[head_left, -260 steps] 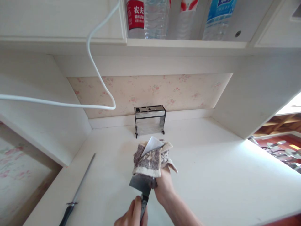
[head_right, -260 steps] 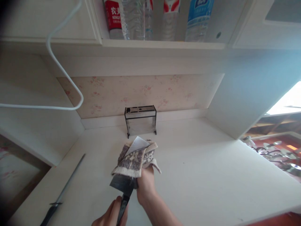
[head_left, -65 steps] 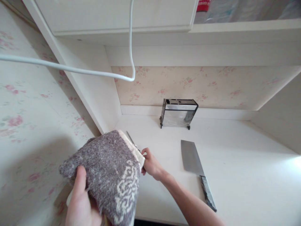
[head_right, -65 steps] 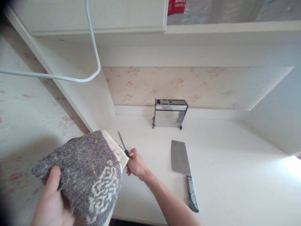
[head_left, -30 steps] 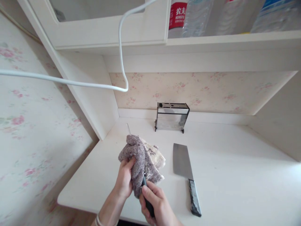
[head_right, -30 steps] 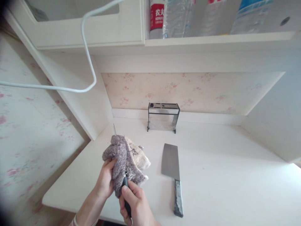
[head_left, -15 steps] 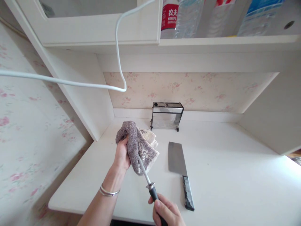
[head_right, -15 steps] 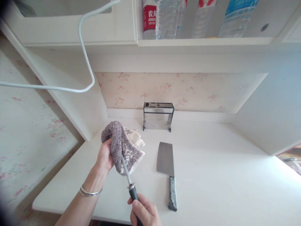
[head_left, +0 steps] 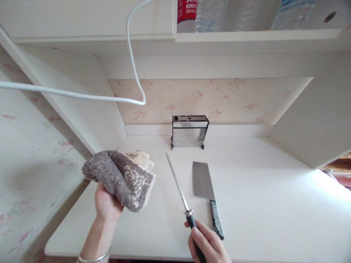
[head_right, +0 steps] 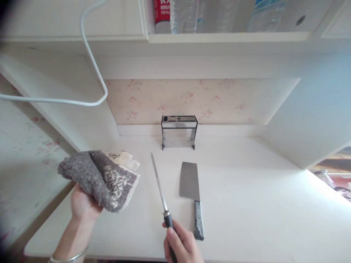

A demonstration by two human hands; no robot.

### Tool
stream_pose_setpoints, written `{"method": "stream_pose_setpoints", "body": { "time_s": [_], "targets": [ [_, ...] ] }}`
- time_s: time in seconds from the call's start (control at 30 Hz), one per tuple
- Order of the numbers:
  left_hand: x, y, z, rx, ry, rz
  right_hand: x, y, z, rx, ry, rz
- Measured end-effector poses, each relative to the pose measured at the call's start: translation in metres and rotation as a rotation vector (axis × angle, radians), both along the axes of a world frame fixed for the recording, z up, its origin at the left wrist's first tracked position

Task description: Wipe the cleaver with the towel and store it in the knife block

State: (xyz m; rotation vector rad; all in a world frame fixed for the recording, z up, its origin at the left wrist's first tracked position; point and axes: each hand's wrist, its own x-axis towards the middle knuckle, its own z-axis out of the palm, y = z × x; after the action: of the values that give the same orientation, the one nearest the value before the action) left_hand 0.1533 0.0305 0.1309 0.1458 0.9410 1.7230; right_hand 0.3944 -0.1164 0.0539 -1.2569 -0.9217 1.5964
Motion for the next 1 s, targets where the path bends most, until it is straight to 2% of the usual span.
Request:
{"method": "stream_pose_setpoints", "body": {
  "time_s": [0.07,0.17,0.27,0.33,0.43,0.53,0.7,0.83,1.0],
  "targets": [
    [0.010,-0.015,-0.012,-0.059,-0.057,-0.046,-0.011,0.012,0.010,0.028,0.031,0.027],
    [0.032,-0.033,-0.027,-0.060,-0.083,-0.203,-0.028,0.027,0.024,0.097,0.056,0.095],
    [0.055,-0.048,-0.036,-0.015,-0.036,-0.403,-0.041,0.036,0.035,0.133,0.029,0.206],
    [0.068,-0.054,-0.039,-0.020,-0.005,-0.479,-0.046,0.039,0.039,0.117,-0.015,0.263],
    [0.078,-0.056,-0.042,-0.040,0.043,-0.443,-0.049,0.040,0.038,0.064,-0.055,0.299],
    [0.080,-0.049,-0.042,-0.050,0.099,-0.360,-0.050,0.038,0.031,0.028,-0.047,0.271],
    [0.079,-0.034,-0.031,-0.060,0.147,-0.334,-0.048,0.030,0.019,-0.035,0.038,0.220],
    [0.079,-0.020,-0.023,0.011,0.131,-0.318,-0.036,0.021,0.011,-0.017,0.027,0.229],
    [0.064,0.013,-0.013,0.034,0.078,-0.249,-0.010,0.001,0.005,0.044,-0.150,0.253]
  ]
}}
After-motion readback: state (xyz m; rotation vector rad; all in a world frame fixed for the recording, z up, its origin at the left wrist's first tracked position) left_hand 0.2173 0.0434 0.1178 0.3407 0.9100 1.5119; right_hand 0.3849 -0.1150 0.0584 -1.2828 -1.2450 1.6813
